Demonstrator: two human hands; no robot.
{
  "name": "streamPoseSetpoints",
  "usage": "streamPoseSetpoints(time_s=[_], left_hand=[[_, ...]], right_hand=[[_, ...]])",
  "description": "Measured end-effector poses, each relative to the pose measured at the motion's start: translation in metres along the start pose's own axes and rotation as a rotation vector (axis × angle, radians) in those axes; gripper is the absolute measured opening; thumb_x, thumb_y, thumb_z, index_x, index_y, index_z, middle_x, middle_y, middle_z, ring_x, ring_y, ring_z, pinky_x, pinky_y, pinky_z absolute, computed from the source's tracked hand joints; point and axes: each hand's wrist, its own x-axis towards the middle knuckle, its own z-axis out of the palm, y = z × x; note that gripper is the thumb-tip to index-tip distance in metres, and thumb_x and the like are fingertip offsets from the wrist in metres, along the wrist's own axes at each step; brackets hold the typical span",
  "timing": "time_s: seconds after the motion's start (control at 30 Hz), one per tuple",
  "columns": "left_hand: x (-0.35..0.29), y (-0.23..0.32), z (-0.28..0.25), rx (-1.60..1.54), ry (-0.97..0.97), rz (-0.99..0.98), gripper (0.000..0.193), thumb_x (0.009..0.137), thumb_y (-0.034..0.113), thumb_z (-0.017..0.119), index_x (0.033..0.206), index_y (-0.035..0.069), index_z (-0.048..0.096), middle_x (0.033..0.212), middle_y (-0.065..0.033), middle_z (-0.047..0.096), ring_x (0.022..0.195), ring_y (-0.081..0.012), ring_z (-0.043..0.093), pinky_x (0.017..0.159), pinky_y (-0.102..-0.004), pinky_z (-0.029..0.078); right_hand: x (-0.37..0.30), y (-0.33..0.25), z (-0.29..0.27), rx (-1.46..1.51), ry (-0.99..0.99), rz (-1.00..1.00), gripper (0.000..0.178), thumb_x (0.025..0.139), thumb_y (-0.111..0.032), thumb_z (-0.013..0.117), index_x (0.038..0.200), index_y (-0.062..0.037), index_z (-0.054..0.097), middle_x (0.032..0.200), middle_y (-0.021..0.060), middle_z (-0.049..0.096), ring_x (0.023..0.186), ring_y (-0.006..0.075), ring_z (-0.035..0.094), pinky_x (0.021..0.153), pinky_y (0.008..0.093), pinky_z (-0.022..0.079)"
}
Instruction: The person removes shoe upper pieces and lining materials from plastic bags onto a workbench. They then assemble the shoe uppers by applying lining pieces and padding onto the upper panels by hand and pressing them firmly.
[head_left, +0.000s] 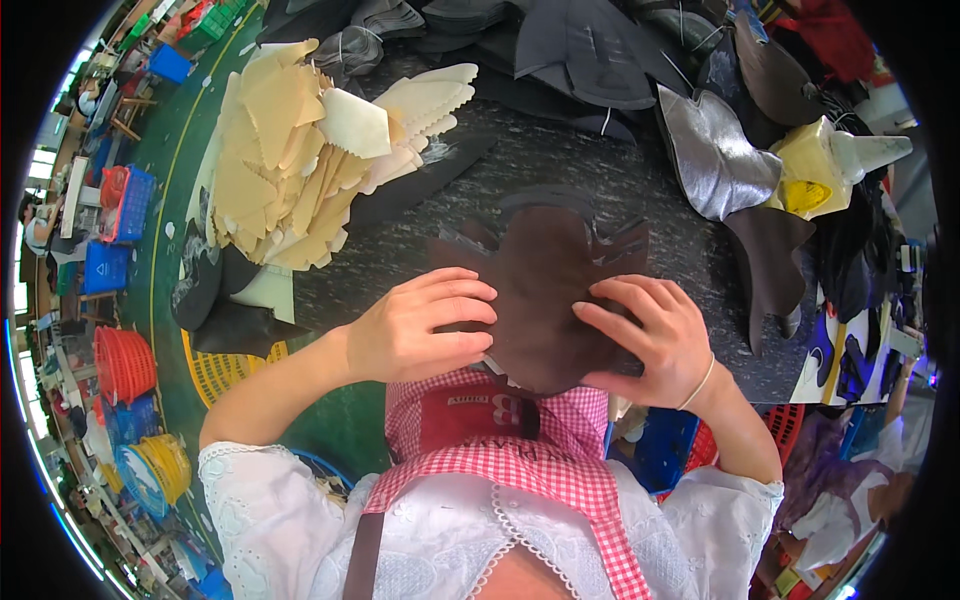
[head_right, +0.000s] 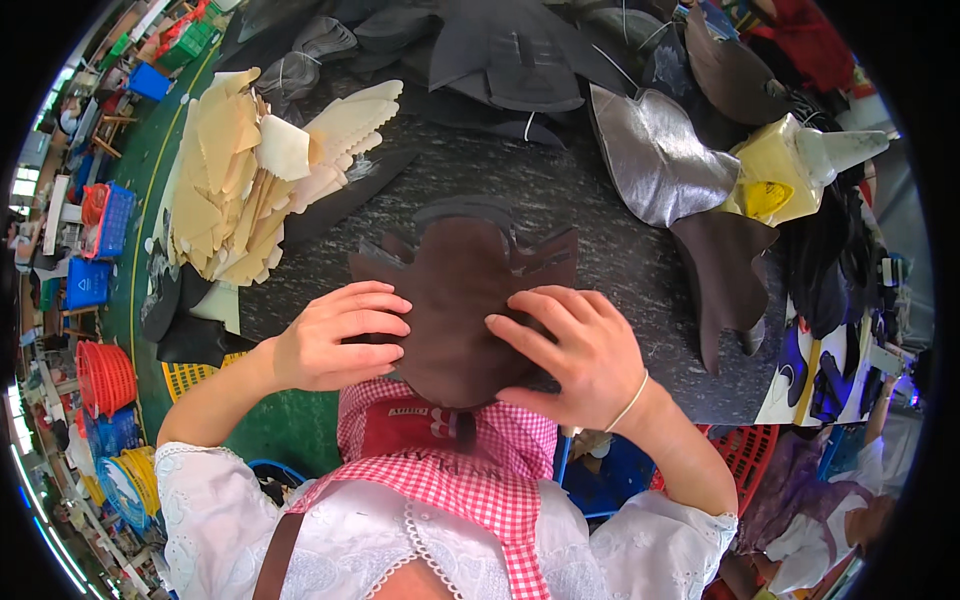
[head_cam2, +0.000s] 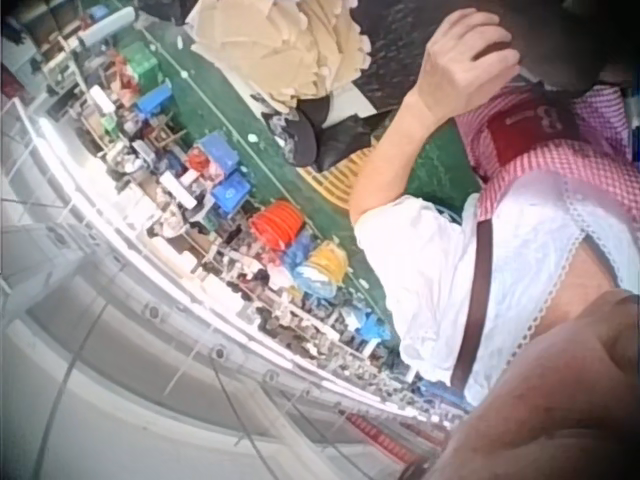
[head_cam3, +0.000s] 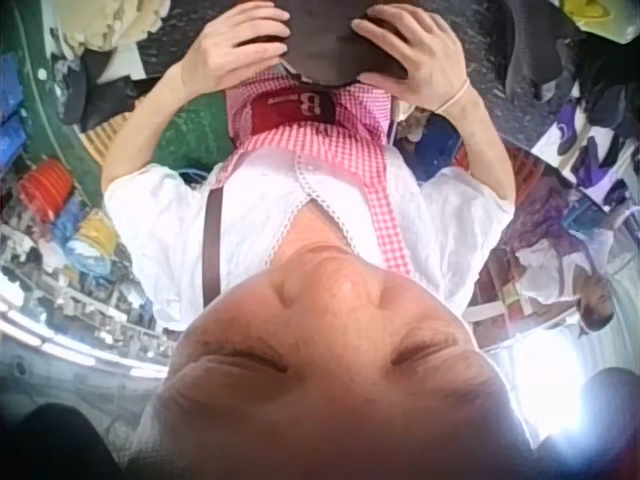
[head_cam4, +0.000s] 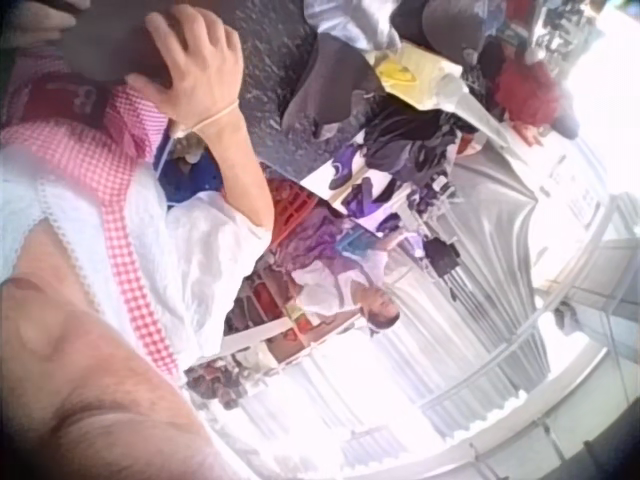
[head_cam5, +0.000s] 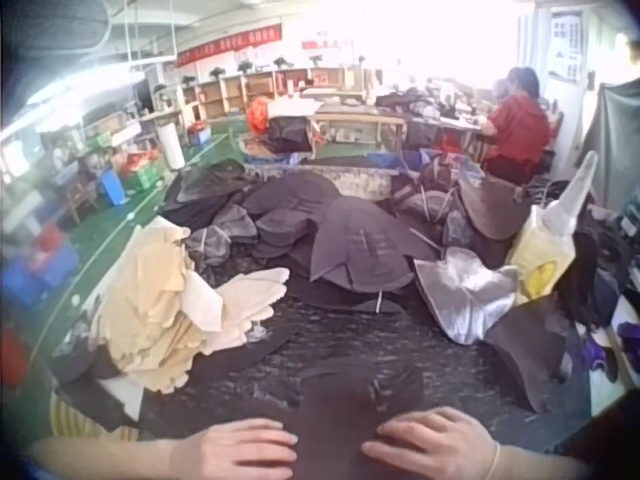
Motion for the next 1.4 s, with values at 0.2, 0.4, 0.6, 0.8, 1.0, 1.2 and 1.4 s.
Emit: streamPoseSetpoints(time_s=[0.2,0.4,0.6,0.8,1.0,1.2,1.4], left_hand=[[-0.007,0.005,0.001,-0.08,-0.068,0.072,0.017,0.071,0.007,0.069,0.086,0.006,0.063,0.1,-0.0131,0.057,0.104,-0.0299,0.058,0.1,-0.0565,0.039],[-0.011,0.005,0.013,-0.127,-0.097,0.018,0.022,0.074,0.011,0.071,0.09,0.004,0.058,0.099,-0.0099,0.055,0.107,-0.0265,0.055,0.105,-0.0557,0.033],[0.003,0.01,0.007,0.1,-0.144,-0.036,0.053,0.073,0.024,0.074,0.121,0.008,0.06,0.104,-0.006,0.055,0.096,-0.0223,0.057,0.104,-0.0517,0.036],[0.004,0.008,0.007,0.228,-0.192,-0.016,0.054,0.069,0.028,0.074,0.12,0.015,0.062,0.119,-0.0043,0.054,0.098,-0.0199,0.054,0.101,-0.0493,0.038],[0.0,0.008,0.022,0.161,-0.005,0.117,0.034,0.076,0.022,0.07,0.107,0.012,0.063,0.115,-0.0102,0.058,0.096,-0.0226,0.058,0.096,-0.0474,0.044],[0.0,0.019,0.03,0.2,0.082,0.04,0.03,0.076,0.026,0.069,0.098,0.009,0.061,0.108,-0.0104,0.059,0.096,-0.024,0.057,0.091,-0.0437,0.048],[-0.004,0.015,0.04,0.261,0.134,0.135,0.022,0.078,0.025,0.069,0.088,0.008,0.059,0.095,-0.0058,0.057,0.092,-0.0243,0.057,0.089,-0.0406,0.047]], right_hand=[[-0.003,-0.012,0.016,0.139,-0.008,-0.081,0.048,0.071,-0.032,0.073,0.113,-0.0118,0.064,0.122,0.0101,0.056,0.108,0.0282,0.056,0.105,0.051,0.033],[0.002,0.009,-0.003,0.694,-0.176,-0.078,0.03,0.074,-0.023,0.073,0.099,-0.009,0.064,0.126,0.0089,0.053,0.111,0.0261,0.053,0.104,0.0447,0.033],[-0.007,-0.009,0.019,0.275,0.035,-0.04,0.053,0.065,-0.023,0.08,0.11,-0.0087,0.057,0.118,0.0099,0.052,0.109,0.0285,0.051,0.099,0.0453,0.037],[-0.011,-0.013,0.036,0.257,0.1,-0.068,0.047,0.062,-0.024,0.082,0.101,-0.0091,0.06,0.112,0.0083,0.055,0.108,0.0256,0.053,0.101,0.0482,0.035],[-0.013,-0.031,0.045,0.199,0.177,0.054,0.045,0.059,-0.026,0.085,0.094,-0.0113,0.061,0.104,0.0068,0.057,0.1,0.0247,0.055,0.099,0.0494,0.032],[-0.007,-0.048,0.056,0.136,0.207,0.107,0.047,0.059,-0.024,0.084,0.096,-0.0108,0.057,0.104,0.0073,0.055,0.102,0.0258,0.053,0.105,0.0512,0.024],[-0.008,-0.046,0.057,0.136,0.212,0.086,0.044,0.06,-0.021,0.083,0.094,-0.0107,0.057,0.104,0.0073,0.055,0.102,0.0263,0.053,0.107,0.0519,0.021]])
